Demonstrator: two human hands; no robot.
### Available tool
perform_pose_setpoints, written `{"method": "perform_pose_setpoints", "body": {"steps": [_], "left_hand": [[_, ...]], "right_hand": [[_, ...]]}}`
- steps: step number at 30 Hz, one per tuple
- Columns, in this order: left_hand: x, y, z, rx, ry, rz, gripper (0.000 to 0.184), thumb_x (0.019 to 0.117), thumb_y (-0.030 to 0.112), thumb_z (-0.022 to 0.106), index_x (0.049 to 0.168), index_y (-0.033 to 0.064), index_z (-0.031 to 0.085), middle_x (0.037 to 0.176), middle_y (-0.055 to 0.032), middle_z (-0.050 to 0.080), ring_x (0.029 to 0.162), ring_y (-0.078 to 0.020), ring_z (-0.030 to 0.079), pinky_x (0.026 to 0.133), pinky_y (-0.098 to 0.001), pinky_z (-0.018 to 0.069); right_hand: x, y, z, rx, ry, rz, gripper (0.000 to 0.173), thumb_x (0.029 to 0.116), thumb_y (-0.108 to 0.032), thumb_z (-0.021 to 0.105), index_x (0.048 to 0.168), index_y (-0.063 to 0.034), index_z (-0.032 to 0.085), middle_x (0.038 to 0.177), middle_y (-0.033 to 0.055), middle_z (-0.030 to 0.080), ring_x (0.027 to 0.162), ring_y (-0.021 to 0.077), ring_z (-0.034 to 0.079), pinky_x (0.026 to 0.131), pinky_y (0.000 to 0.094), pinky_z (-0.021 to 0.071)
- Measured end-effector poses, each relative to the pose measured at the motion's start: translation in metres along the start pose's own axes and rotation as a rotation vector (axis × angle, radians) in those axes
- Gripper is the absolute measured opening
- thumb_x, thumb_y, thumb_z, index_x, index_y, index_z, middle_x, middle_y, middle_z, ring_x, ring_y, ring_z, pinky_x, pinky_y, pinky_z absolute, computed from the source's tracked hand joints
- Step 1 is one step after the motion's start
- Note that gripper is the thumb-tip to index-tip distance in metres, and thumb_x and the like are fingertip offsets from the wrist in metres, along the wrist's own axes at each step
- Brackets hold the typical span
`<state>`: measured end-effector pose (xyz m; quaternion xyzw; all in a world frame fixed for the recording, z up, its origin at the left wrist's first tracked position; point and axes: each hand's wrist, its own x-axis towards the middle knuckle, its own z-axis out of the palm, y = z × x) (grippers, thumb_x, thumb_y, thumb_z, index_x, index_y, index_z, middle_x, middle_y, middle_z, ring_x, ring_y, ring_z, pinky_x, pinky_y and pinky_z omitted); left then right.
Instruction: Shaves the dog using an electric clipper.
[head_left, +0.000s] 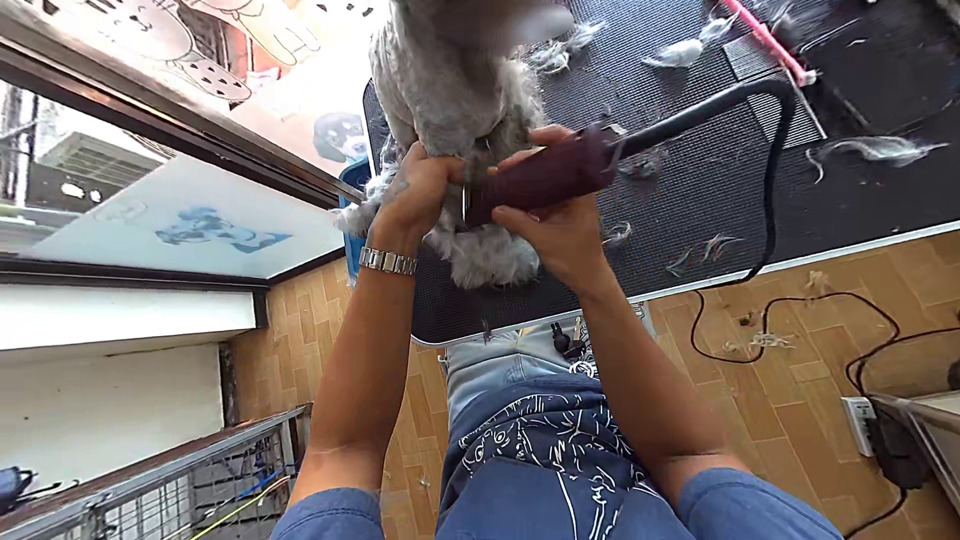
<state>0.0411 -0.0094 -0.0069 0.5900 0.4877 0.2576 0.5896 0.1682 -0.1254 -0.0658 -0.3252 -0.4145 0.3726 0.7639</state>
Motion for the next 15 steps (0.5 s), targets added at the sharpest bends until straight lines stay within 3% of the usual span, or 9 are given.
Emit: {"method": "perform_pose_setpoints", "body": {"steps": [2,4,9,15], "left_hand": [[0.001,-0.002,-0.005,-0.037,-0.023,-0.007,0.038,0.0830,-0.012,0.053,0.116,0.0068,0.054,0.097,-0.0018,0.070,0.086,-0.0113,0.069,0.075,-0.0324,0.0606],[0.003,-0.010,-0.010,-0.058,-0.039,-0.016,0.041,0.0805,-0.013,0.053,0.116,0.0062,0.054,0.099,-0.0036,0.071,0.088,-0.0135,0.070,0.076,-0.0340,0.0609],[0.007,-0.015,-0.010,-0.086,-0.008,-0.022,0.043,0.0763,-0.017,0.052,0.113,0.0056,0.053,0.099,-0.0046,0.072,0.088,-0.0143,0.071,0.076,-0.0349,0.0612],[0.009,-0.009,-0.010,-0.075,-0.025,-0.012,0.043,0.0780,-0.015,0.052,0.115,0.0075,0.052,0.101,-0.0035,0.070,0.090,-0.0134,0.069,0.077,-0.0351,0.0606]], "right_hand": [[0.004,0.007,-0.012,-0.071,-0.083,0.099,0.078,0.0783,0.010,0.077,0.145,0.0053,0.039,0.124,0.0157,0.067,0.115,0.0242,0.067,0.096,0.0402,0.0599],[0.004,0.010,-0.022,-0.098,-0.036,0.178,0.079,0.0789,0.009,0.077,0.147,0.0023,0.039,0.123,0.0146,0.069,0.113,0.0229,0.069,0.092,0.0379,0.0614],[-0.001,0.011,-0.028,0.054,0.242,0.033,0.072,0.0799,0.008,0.075,0.139,0.0033,0.034,0.119,0.0167,0.071,0.112,0.0282,0.070,0.097,0.0435,0.0594],[-0.004,0.019,-0.016,0.111,0.190,0.102,0.073,0.0797,0.012,0.075,0.140,0.0022,0.035,0.121,0.0157,0.070,0.112,0.0256,0.070,0.094,0.0394,0.0611]]}}
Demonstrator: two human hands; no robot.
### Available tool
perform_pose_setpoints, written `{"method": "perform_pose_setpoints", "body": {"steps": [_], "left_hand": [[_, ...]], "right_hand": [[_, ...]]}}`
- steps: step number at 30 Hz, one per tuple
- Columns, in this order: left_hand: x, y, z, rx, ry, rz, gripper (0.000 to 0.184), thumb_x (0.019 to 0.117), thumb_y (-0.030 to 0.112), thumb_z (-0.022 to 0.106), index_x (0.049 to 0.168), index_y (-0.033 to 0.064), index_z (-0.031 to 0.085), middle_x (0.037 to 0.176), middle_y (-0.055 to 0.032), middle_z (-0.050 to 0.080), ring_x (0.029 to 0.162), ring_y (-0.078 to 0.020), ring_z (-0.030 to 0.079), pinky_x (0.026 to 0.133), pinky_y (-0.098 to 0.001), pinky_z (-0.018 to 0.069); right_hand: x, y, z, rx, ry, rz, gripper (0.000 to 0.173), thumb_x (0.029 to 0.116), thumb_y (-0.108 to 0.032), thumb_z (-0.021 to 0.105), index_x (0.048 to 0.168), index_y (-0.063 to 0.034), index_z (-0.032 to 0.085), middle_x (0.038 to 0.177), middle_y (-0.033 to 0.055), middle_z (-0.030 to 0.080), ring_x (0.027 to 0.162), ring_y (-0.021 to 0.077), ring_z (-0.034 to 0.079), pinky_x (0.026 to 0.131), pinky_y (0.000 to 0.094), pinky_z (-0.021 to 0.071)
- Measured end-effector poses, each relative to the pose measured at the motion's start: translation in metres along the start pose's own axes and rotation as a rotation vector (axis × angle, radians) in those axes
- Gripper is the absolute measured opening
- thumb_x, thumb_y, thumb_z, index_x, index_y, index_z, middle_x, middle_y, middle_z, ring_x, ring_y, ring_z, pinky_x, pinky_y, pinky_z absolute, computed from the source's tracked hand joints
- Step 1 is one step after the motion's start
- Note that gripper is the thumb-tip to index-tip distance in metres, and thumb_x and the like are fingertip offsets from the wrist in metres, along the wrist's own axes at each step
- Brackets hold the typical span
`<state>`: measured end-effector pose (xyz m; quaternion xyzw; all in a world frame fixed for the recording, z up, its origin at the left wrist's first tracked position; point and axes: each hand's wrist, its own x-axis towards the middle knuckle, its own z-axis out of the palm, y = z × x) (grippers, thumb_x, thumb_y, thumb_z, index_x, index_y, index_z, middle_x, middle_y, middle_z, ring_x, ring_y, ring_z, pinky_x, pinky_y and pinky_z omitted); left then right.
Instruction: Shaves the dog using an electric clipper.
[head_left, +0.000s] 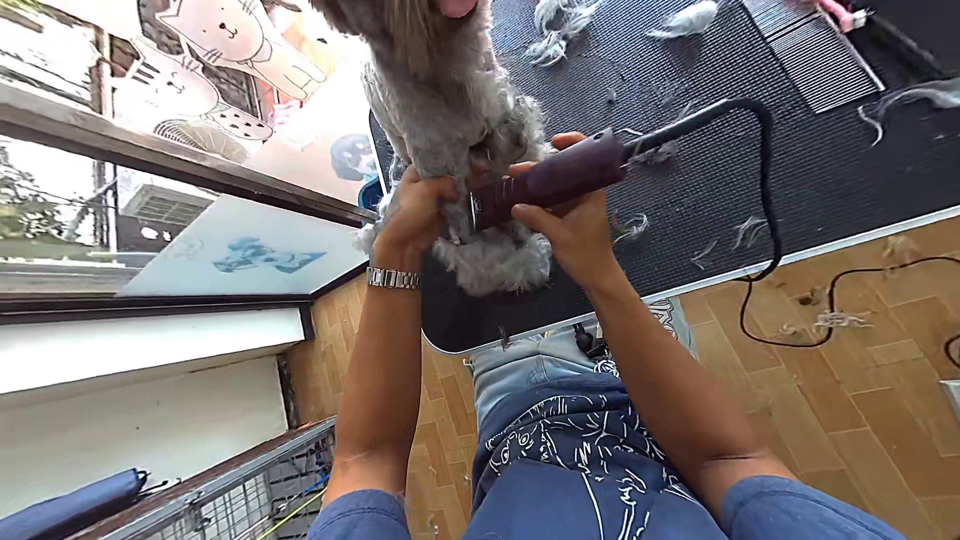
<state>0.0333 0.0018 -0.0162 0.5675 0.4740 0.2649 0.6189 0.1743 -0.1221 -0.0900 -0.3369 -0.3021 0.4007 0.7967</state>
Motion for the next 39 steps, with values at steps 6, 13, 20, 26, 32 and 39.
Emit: {"method": "perform_pose_setpoints", "body": {"steps": [6,13,20,26,32,39], "left_hand": [[0.007,0.000,-0.001,-0.021,-0.006,-0.011,0.044,0.0772,-0.014,0.052,0.117,0.0048,0.053,0.105,-0.0076,0.071,0.094,-0.0175,0.071,0.081,-0.0388,0.0613],[0.013,0.001,-0.005,-0.056,-0.037,-0.006,0.045,0.0769,-0.013,0.051,0.119,0.0048,0.052,0.107,-0.0089,0.071,0.098,-0.0192,0.070,0.085,-0.0413,0.0605],[0.016,-0.001,-0.013,-0.117,-0.026,0.001,0.044,0.0737,-0.012,0.053,0.113,0.0085,0.055,0.102,-0.0058,0.072,0.092,-0.0173,0.071,0.079,-0.0406,0.0614],[0.016,0.001,-0.010,-0.033,-0.019,-0.022,0.041,0.0802,-0.007,0.053,0.117,0.0093,0.053,0.103,-0.0045,0.071,0.093,-0.0153,0.070,0.081,-0.0382,0.0611],[0.027,0.000,-0.003,0.511,0.094,0.195,0.034,0.0882,0.008,0.074,0.119,0.0003,0.062,0.106,-0.0067,0.073,0.100,-0.0134,0.070,0.091,-0.0361,0.0603],[0.019,0.017,-0.003,0.243,0.026,-0.029,0.031,0.0915,-0.005,0.054,0.120,0.0081,0.054,0.104,-0.0020,0.070,0.095,-0.0132,0.069,0.085,-0.0361,0.0602]], "right_hand": [[0.018,0.000,-0.021,0.063,0.016,0.025,0.076,0.0811,0.009,0.073,0.145,0.0045,0.033,0.119,0.0197,0.069,0.111,0.0289,0.070,0.098,0.0437,0.0589],[0.030,0.017,-0.016,0.063,-0.106,0.105,0.076,0.0791,0.011,0.074,0.144,0.0043,0.036,0.119,0.0181,0.069,0.110,0.0259,0.071,0.097,0.0413,0.0597],[0.039,0.009,-0.023,0.190,0.018,0.103,0.072,0.0835,0.006,0.068,0.146,-0.0011,0.034,0.119,0.0172,0.071,0.110,0.0270,0.070,0.096,0.0429,0.0588],[0.038,0.036,-0.015,0.175,-0.049,0.205,0.072,0.0798,0.008,0.071,0.144,0.0011,0.039,0.117,0.0161,0.070,0.107,0.0243,0.071,0.095,0.0410,0.0597],[0.031,0.025,-0.023,0.210,0.106,0.117,0.072,0.0818,0.005,0.071,0.145,0.0017,0.035,0.119,0.0172,0.071,0.109,0.0268,0.071,0.095,0.0421,0.0596],[0.047,0.026,-0.027,0.363,0.130,0.191,0.065,0.0878,0.002,0.065,0.144,-0.0041,0.034,0.120,0.0155,0.070,0.105,0.0274,0.072,0.082,0.0410,0.0637]]}}
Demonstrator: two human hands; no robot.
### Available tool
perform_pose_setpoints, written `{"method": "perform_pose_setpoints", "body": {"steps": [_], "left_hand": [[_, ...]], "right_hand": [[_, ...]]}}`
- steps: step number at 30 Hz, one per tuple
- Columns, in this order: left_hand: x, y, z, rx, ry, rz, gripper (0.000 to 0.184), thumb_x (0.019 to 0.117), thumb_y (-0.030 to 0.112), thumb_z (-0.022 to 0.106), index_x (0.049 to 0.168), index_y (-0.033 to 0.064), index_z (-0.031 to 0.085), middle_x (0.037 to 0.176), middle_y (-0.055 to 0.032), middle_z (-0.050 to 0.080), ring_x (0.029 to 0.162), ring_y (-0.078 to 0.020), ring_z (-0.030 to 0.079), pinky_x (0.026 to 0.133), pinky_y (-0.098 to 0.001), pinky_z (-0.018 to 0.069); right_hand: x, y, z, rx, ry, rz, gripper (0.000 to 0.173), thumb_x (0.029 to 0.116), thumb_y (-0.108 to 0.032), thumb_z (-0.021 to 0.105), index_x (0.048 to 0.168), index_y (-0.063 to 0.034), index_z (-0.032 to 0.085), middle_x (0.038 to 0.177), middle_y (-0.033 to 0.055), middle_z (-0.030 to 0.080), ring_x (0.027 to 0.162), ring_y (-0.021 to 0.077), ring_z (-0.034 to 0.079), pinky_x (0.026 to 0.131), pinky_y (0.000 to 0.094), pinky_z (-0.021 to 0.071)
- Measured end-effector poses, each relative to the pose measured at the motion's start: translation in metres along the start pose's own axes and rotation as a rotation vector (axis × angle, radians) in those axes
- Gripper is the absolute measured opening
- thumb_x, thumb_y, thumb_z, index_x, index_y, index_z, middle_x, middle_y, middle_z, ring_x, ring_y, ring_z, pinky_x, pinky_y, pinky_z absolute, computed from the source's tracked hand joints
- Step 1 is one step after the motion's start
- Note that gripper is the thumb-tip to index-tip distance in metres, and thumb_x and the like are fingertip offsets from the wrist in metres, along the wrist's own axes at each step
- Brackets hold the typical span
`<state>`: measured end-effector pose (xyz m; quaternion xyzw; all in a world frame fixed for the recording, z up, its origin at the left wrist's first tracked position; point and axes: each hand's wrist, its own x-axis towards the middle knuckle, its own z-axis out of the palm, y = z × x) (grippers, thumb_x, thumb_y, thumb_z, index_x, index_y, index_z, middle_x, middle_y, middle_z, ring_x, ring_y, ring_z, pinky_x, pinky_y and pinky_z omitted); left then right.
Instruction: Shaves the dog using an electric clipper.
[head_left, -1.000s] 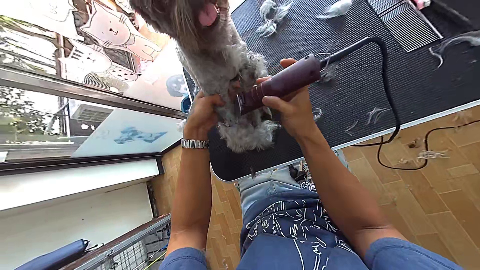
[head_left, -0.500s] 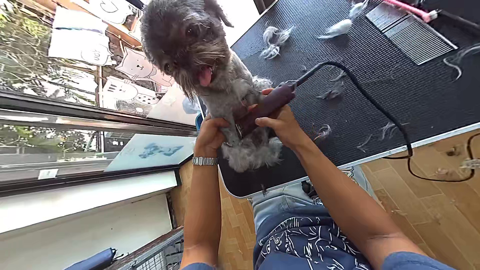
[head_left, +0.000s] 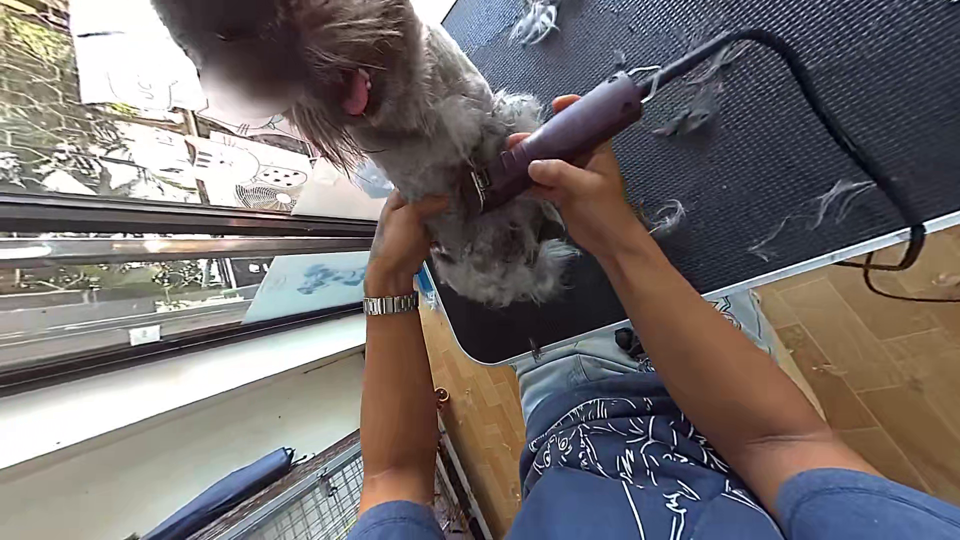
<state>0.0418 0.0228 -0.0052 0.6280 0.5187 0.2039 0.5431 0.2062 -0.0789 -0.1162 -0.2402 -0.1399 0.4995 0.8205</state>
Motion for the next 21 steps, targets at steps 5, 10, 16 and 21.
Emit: {"method": "perform_pose_setpoints", "body": {"steps": [5,10,16,21], "left_hand": [[-0.003,-0.002,-0.002,-0.124,0.028,-0.014,0.032,0.0845,-0.008,0.052,0.111,0.0101,0.056,0.101,-0.0023,0.071,0.093,-0.0143,0.070,0.084,-0.0384,0.0605],[-0.003,-0.006,-0.014,-0.181,-0.038,-0.003,0.031,0.0823,-0.006,0.050,0.105,0.0125,0.059,0.099,-0.0018,0.072,0.093,-0.0139,0.070,0.084,-0.0384,0.0603],[-0.005,-0.010,-0.014,-0.248,-0.065,0.004,0.030,0.0811,-0.006,0.049,0.101,0.0135,0.061,0.097,-0.0018,0.073,0.092,-0.0130,0.071,0.083,-0.0368,0.0604],[-0.005,-0.010,-0.015,-0.274,-0.099,-0.001,0.030,0.0806,-0.004,0.051,0.103,0.0131,0.061,0.099,-0.0033,0.073,0.094,-0.0151,0.071,0.085,-0.0388,0.0601]], "right_hand": [[0.009,0.019,0.008,-0.047,-0.016,0.241,0.058,0.0885,0.000,0.070,0.140,-0.0029,0.043,0.114,0.0153,0.068,0.096,0.0281,0.072,0.077,0.0447,0.0649],[0.004,0.015,-0.006,-0.028,0.108,0.295,0.057,0.0920,-0.003,0.069,0.142,-0.0033,0.042,0.113,0.0155,0.067,0.094,0.0291,0.073,0.075,0.0455,0.0652],[0.007,0.014,0.009,0.056,0.047,0.304,0.046,0.0941,-0.002,0.066,0.135,-0.0037,0.044,0.107,0.0151,0.069,0.092,0.0292,0.073,0.075,0.0463,0.0649],[0.004,0.013,0.005,-0.159,0.028,0.444,0.054,0.0915,-0.007,0.071,0.139,-0.0039,0.045,0.111,0.0152,0.070,0.092,0.0290,0.074,0.073,0.0456,0.0654]]}}
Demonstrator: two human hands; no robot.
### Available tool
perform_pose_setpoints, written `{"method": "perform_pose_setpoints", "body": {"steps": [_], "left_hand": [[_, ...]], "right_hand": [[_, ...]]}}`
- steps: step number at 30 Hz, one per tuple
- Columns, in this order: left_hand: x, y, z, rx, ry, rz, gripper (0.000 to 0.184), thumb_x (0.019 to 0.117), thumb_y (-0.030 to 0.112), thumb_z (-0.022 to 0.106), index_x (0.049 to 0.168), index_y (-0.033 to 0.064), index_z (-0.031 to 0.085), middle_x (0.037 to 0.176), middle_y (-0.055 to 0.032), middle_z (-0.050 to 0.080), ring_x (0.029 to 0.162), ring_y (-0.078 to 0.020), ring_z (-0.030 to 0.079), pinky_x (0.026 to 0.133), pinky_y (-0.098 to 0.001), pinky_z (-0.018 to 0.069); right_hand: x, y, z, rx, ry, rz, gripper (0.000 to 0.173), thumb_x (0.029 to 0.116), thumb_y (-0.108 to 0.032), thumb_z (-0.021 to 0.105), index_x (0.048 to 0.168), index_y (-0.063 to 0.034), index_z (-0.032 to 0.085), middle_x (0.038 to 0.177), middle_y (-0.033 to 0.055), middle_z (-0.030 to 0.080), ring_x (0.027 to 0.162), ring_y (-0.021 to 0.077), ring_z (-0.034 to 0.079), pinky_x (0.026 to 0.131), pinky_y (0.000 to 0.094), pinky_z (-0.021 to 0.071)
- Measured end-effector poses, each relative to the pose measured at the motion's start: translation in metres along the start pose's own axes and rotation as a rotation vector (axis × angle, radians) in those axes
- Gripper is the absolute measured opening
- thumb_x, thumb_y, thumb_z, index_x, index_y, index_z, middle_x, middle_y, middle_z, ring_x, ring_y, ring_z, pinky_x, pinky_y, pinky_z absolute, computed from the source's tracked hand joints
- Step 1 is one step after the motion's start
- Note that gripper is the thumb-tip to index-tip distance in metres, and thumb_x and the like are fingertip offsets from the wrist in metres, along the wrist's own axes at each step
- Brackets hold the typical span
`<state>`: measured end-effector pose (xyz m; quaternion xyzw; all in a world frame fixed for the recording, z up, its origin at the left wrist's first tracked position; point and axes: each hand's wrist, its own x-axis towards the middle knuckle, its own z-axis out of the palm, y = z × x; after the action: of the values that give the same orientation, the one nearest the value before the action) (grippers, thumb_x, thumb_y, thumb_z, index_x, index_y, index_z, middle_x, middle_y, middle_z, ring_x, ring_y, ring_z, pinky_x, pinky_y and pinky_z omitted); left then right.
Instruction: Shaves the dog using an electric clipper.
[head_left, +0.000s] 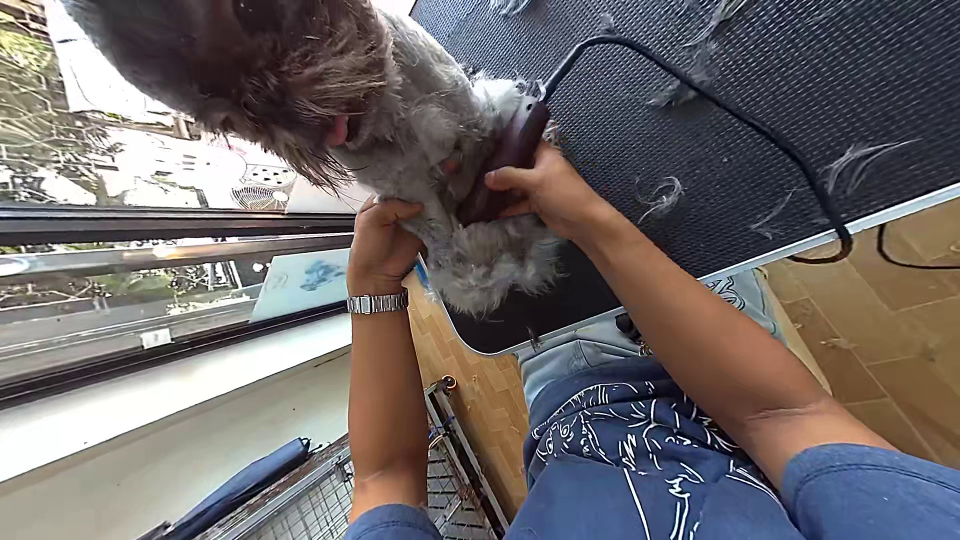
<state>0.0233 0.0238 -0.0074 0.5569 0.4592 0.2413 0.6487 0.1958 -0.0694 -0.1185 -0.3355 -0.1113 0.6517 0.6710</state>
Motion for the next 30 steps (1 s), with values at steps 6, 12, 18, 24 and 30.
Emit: {"method": "perform_pose_setpoints", "body": {"steps": [6,12,18,24,30], "left_hand": [[0.004,-0.005,0.007,0.031,0.045,0.050,0.040,0.0796,-0.011,0.050,0.116,0.0051,0.052,0.113,-0.0119,0.070,0.106,-0.0231,0.069,0.092,-0.0443,0.0583],[-0.001,-0.003,0.029,0.097,0.161,0.116,0.039,0.0780,-0.016,0.051,0.111,0.0039,0.052,0.102,-0.0092,0.071,0.095,-0.0199,0.071,0.085,-0.0412,0.0606],[-0.003,-0.008,0.036,0.157,0.184,0.206,0.036,0.0815,-0.019,0.049,0.113,-0.0022,0.054,0.100,-0.0120,0.076,0.093,-0.0219,0.076,0.086,-0.0376,0.0640],[-0.002,-0.008,0.040,0.113,0.189,0.190,0.037,0.0821,-0.019,0.045,0.117,-0.0082,0.051,0.105,-0.0195,0.073,0.096,-0.0284,0.075,0.087,-0.0415,0.0634],[-0.001,-0.006,0.025,-0.025,0.116,0.061,0.043,0.0800,-0.022,0.040,0.120,-0.0083,0.048,0.115,-0.0255,0.070,0.106,-0.0354,0.072,0.096,-0.0474,0.0597]], "right_hand": [[-0.025,-0.015,0.005,0.019,0.186,-0.356,0.056,0.0896,-0.003,0.074,0.134,-0.0006,0.041,0.108,0.0144,0.067,0.089,0.0272,0.074,0.069,0.0436,0.0674],[-0.040,0.001,0.018,-0.470,0.096,-0.539,0.078,0.0806,-0.015,0.084,0.142,0.0065,0.041,0.119,0.0137,0.068,0.108,0.0147,0.070,0.091,0.0321,0.0615],[-0.052,-0.015,0.024,-0.311,0.235,-0.645,0.062,0.0843,-0.008,0.080,0.131,0.0086,0.042,0.111,0.0152,0.068,0.100,0.0189,0.072,0.086,0.0351,0.0635],[-0.063,0.024,0.035,-0.372,0.139,-0.538,0.072,0.0830,-0.009,0.082,0.139,0.0085,0.041,0.118,0.0154,0.068,0.103,0.0189,0.073,0.083,0.0348,0.0655],[-0.035,-0.001,-0.007,-0.072,-0.050,-0.438,0.047,0.0857,0.001,0.068,0.128,0.0018,0.048,0.113,0.0141,0.072,0.101,0.0243,0.073,0.084,0.0398,0.0637]]}}
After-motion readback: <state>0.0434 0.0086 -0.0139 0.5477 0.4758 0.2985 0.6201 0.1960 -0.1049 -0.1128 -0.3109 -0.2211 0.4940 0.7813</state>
